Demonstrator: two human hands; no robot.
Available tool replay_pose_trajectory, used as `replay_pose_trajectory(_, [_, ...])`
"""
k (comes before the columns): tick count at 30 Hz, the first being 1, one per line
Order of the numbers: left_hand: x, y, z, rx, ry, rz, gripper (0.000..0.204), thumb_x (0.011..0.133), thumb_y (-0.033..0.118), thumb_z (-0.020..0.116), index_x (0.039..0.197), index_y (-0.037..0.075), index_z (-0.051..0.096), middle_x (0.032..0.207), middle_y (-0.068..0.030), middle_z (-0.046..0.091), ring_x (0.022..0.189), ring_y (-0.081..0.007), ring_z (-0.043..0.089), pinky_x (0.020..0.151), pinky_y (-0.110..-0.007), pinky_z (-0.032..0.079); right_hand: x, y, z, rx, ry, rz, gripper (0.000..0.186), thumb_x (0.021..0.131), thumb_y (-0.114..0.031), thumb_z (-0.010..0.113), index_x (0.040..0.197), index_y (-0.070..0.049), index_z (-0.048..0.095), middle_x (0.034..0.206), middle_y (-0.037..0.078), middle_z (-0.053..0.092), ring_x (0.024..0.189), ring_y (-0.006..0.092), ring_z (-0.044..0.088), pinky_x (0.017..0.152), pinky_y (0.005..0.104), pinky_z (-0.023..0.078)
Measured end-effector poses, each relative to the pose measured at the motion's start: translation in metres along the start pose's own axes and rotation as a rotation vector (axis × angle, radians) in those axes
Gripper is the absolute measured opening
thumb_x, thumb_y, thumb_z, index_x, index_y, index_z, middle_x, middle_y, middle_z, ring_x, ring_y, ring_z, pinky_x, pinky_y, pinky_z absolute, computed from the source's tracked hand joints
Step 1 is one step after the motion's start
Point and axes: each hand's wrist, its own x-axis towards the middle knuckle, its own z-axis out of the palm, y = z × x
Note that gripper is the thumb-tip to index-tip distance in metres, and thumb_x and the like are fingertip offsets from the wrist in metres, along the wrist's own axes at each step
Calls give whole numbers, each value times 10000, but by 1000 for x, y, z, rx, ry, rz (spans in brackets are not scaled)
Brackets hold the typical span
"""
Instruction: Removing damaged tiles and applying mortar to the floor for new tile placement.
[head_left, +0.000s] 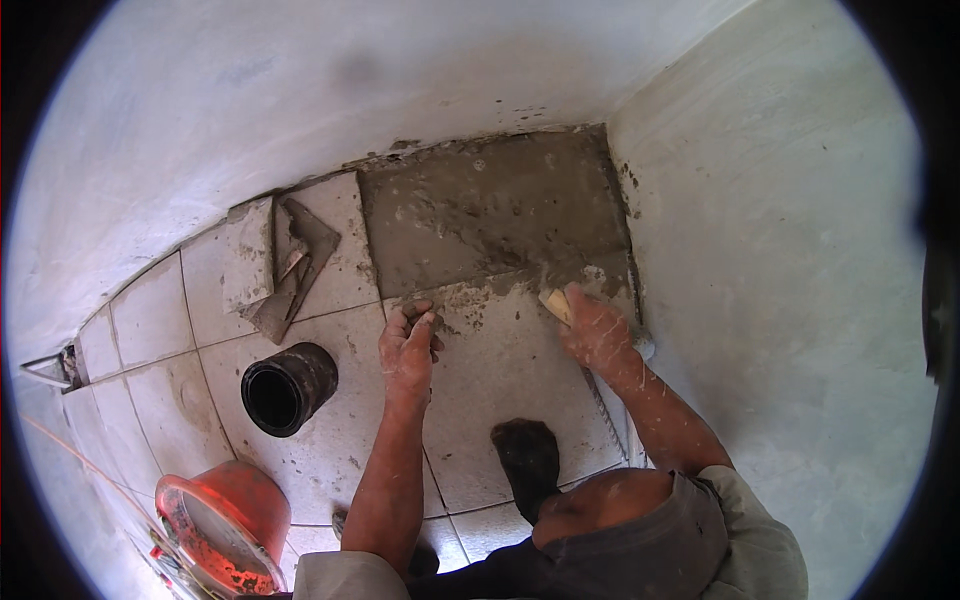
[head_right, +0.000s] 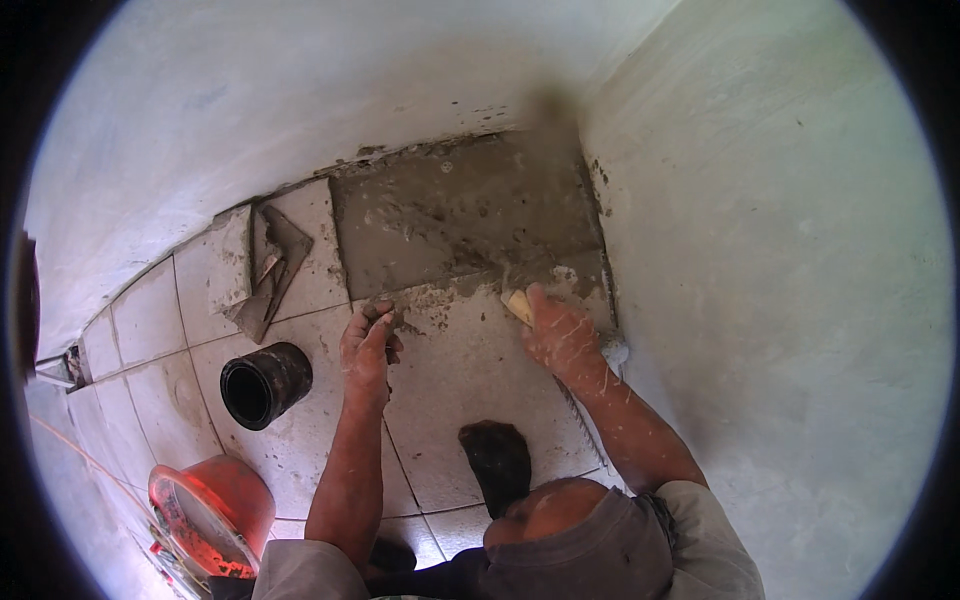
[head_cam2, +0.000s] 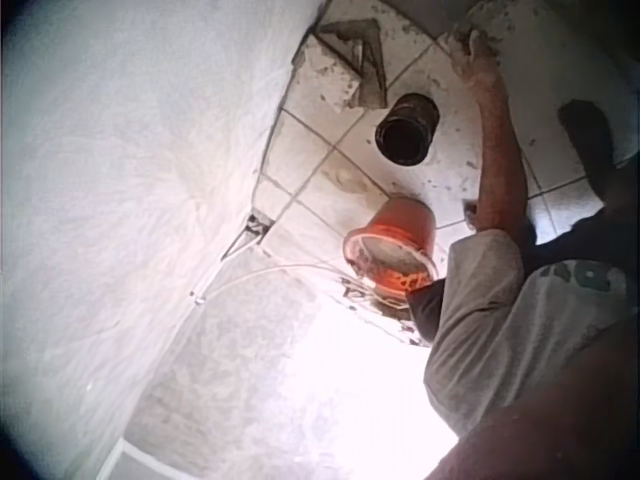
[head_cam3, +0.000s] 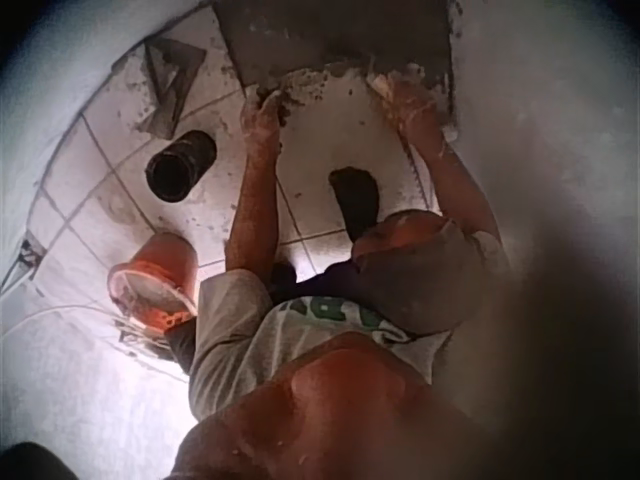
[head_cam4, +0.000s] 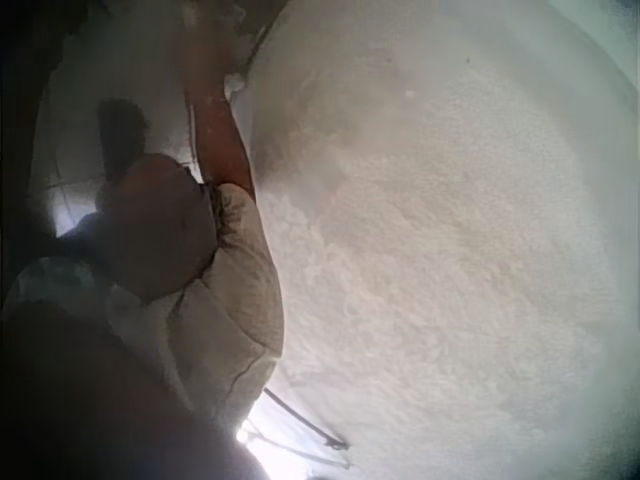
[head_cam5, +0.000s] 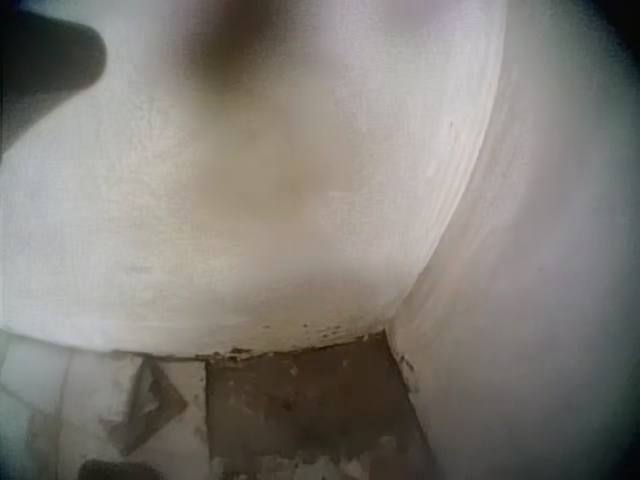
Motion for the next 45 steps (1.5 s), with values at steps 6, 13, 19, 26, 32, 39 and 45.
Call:
replay_pose_trajectory(6, [-4, -12, 0, -42, 2, -1, 204, 865, 138, 592, 1046, 43, 580, 745, 0, 566, 552, -73, 504, 484, -215, 370, -2, -20, 13, -60, -64, -134, 369, 761, -184, 611, 1067, -75, 436, 838, 190, 616, 803, 395, 613, 676, 489, 476])
replay_pose_trajectory(13, [3, 3, -7, -16, -2, 25, 263, 862, 211, 603, 1064, 44, 578, 809, -19, 586, 593, -82, 516, 522, -225, 388, 3, 1, 11, -11, 72, -105, 339, 772, -188, 600, 1042, -50, 449, 847, 205, 613, 815, 398, 611, 705, 483, 480])
replay_pose_trajectory(19, [-2, -8, -13, -68, 63, 26, 224, 871, 144, 582, 1060, 25, 570, 742, -9, 556, 544, -74, 487, 481, -218, 374, -3, -66, 47, 332, 42, -207, 346, 767, -166, 616, 1025, -18, 440, 798, 241, 599, 749, 433, 606, 675, 494, 486])
replay_pose_trajectory(26, [2, -6, -31, -114, 131, 64, 250, 872, 177, 580, 1077, 34, 569, 814, -15, 597, 573, -72, 490, 513, -222, 381, 2, -106, 82, 458, -43, -129, 398, 767, -168, 624, 1055, 18, 424, 790, 265, 594, 766, 450, 604, 675, 503, 482])
replay_pose_trajectory(32, [11, -3, -35, -89, 124, 73, 264, 873, 196, 581, 1089, 44, 563, 858, -20, 617, 574, -72, 486, 519, -220, 369, 4, -91, 62, 315, -104, -85, 387, 769, -168, 620, 1049, 8, 419, 818, 256, 601, 799, 441, 606, 715, 497, 483])
replay_pose_trajectory(39, [15, 2, -31, -66, 145, 72, 287, 871, 190, 585, 1104, 28, 549, 853, -36, 619, 549, -75, 477, 498, -224, 357, 2, -62, 48, 165, -55, -116, 375, 769, -165, 618, 1050, -6, 427, 794, 247, 599, 766, 422, 611, 688, 498, 484])
replay_pose_trajectory(45, [10, 5, -29, -84, 122, 95, 269, 865, 178, 592, 1087, 30, 552, 845, -35, 616, 546, -73, 474, 503, -230, 365, -5, -28, 50, 132, 148, -218, 435, 768, -167, 619, 1118, -2, 422, 799, 243, 600, 779, 425, 609, 703, 492, 482])
